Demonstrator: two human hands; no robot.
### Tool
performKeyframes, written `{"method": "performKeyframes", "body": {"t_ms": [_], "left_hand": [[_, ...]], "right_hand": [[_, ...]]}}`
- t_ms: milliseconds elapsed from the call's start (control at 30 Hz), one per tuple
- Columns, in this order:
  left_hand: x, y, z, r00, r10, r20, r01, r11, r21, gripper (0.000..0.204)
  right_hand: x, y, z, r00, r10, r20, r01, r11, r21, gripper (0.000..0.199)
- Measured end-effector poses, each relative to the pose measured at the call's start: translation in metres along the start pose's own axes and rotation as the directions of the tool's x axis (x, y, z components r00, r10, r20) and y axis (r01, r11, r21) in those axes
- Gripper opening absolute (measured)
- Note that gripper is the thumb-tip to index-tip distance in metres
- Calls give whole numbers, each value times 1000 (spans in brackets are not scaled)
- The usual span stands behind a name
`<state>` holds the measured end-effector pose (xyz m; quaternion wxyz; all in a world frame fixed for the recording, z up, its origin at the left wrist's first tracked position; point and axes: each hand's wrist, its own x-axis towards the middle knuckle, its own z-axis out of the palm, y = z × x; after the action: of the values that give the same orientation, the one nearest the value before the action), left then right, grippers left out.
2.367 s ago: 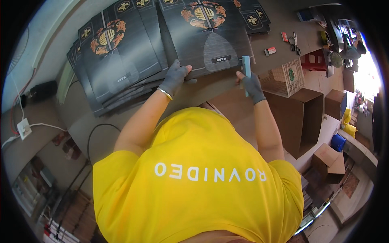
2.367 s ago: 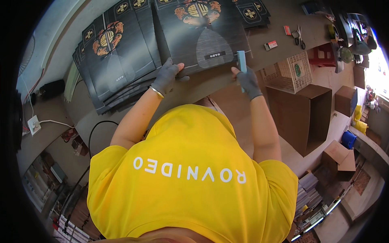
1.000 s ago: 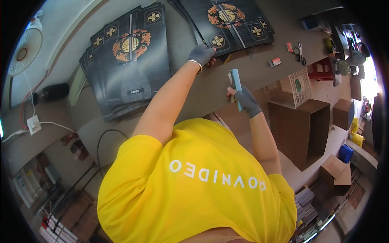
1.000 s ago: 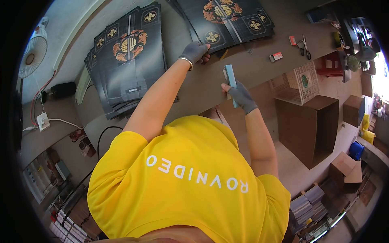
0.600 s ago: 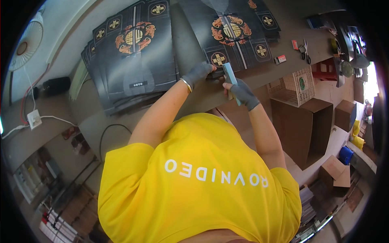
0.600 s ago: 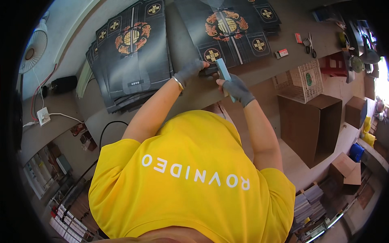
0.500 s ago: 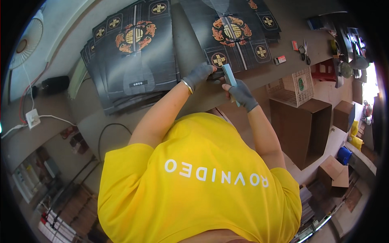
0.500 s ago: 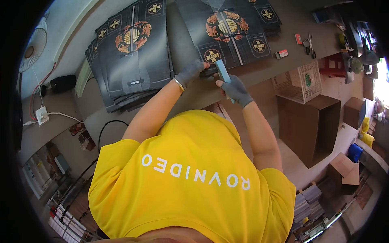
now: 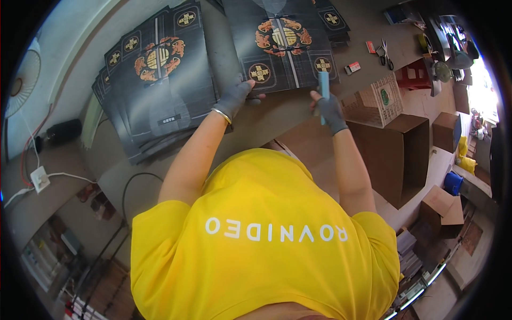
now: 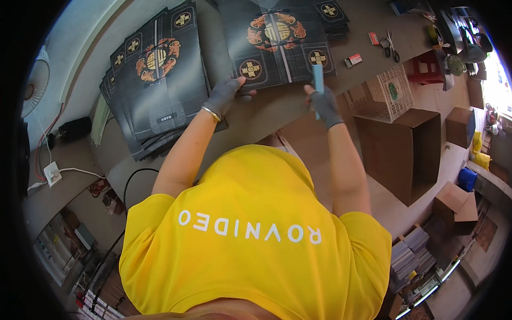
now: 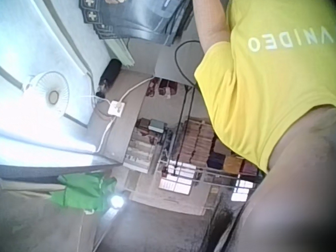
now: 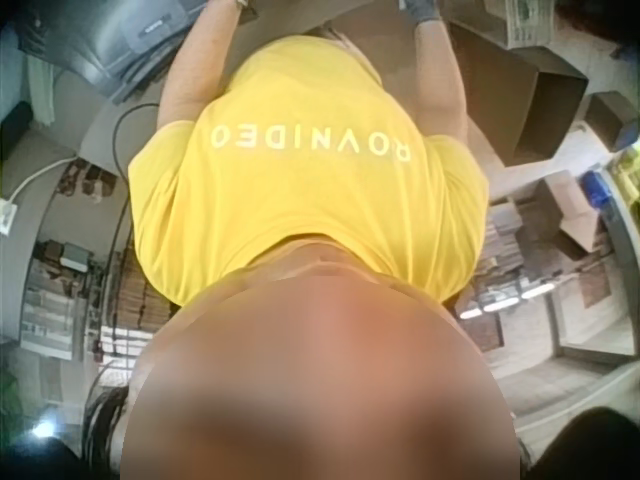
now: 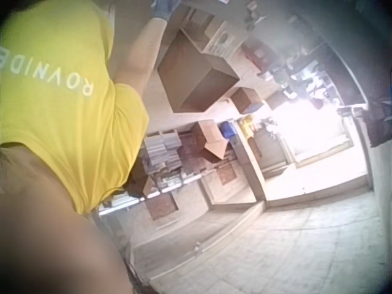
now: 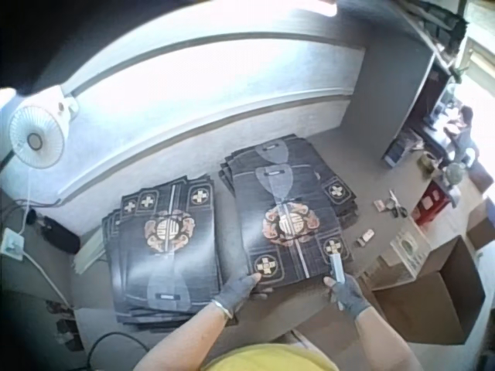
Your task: The recorder is stapling the bottom of cardboard pizza-style boxes to prepare them for use.
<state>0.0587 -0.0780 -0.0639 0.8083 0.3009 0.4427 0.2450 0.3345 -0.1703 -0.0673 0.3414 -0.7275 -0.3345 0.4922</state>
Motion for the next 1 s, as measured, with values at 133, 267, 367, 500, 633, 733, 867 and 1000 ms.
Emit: {"method": "performKeyframes", "body": {"t_ms": [133, 267, 367, 500, 633, 733, 867, 1000], "left_hand": [[-3, 1, -7, 1000, 22, 12, -22, 1000, 14, 26], [-3, 0, -3, 999, 35, 12, -36, 998, 44, 25], [-6, 0, 1, 997, 61, 53, -63, 997, 41, 20], [5, -39, 19, 997, -53, -47, 29, 914, -404, 16], [33, -57, 37, 993, -72, -92, 18, 875, -484, 22], [29, -23, 31, 996, -8, -90, -28, 924, -382, 25], [28, 74, -28, 973, 230, 27, -229, 936, 269, 23], [51, 157, -73, 622, 769, -148, -398, 473, 786, 78]], "right_hand": [[4, 0, -23, 994, 99, -48, -99, 995, -3, 31], [7, -4, -29, 991, 132, 1, -130, 973, -193, 29], [4, -3, -25, 988, 154, -26, -156, 956, -250, 31], [-11, -3, 0, 979, 195, -61, -200, 976, -86, 33], [-46, -6, 21, 965, 160, 208, -172, 984, 43, 34], [-73, 9, -2, 827, 92, 555, -158, 985, 72, 32], [-108, 22, -51, 763, 173, 623, -275, 959, 71, 31], [-101, 36, -65, 866, 216, 451, -252, 967, 20, 32]]}}
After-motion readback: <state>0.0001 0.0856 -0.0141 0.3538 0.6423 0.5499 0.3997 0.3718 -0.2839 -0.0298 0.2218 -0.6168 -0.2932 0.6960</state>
